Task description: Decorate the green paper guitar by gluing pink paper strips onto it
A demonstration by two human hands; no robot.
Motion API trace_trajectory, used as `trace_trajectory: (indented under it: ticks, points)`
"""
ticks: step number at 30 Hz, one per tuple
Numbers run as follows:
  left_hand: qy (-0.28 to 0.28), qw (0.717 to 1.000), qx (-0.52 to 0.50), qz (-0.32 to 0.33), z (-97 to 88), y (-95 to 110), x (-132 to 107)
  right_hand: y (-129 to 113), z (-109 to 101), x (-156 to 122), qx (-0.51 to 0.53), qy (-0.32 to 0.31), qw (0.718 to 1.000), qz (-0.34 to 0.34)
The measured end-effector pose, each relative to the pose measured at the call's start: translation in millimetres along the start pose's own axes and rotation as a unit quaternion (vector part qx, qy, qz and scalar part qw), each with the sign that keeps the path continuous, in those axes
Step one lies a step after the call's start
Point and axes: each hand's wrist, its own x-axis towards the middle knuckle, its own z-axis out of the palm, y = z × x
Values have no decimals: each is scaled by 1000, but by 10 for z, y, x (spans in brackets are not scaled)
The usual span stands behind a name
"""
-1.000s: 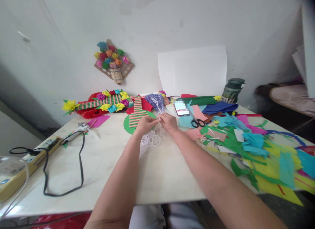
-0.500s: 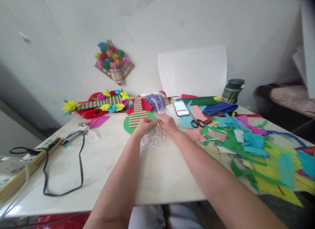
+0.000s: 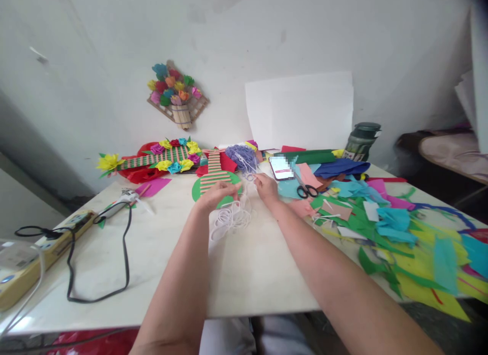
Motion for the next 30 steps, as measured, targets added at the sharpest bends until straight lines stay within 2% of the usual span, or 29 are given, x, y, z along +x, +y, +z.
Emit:
trace_trajectory:
  ticks: [1,3,5,6,9,12,18,20,24,26,29,30]
  points:
    - [-5,999,50,-10,38,-35,42,-28,-14,-3,-12,-8,1000,-11]
    - [76,988,130,-13,117,-107,125,-90,-40,-11,-38,-32,998,-39]
    - [131,983,127,8,191,-168,192,-158,-65,-20,-65,-58,994,-72]
    - [140,985,99,15,223,-190,216,-192,-77,-24,-80,-70,990,-92]
    - [127,992,8,-1,287,-227,253,-282,-110,-32,-125,-96,976,-153]
    - [106,993,-20,-43,299,-261,264,-337,-134,-32,-158,-96,963,-194]
    - [95,992,-69,-50,230,-293,222,-348,-136,-35,-158,-87,966,-186]
    - [58,992,-110,-34,185,-226,161,-324,-123,-37,-141,-88,972,-168]
    - [-98,976,-193,11,78,4,-14,-209,-76,-27,-105,-72,988,-83]
    - [-155,964,-213,37,44,112,-84,-137,-58,-18,-85,-50,995,-33]
    - [-249,955,-160,4,61,200,-110,-84,-57,-16,-85,-28,996,23]
    - [-263,956,-129,-13,83,201,-95,-90,-63,-20,-96,-29,994,32]
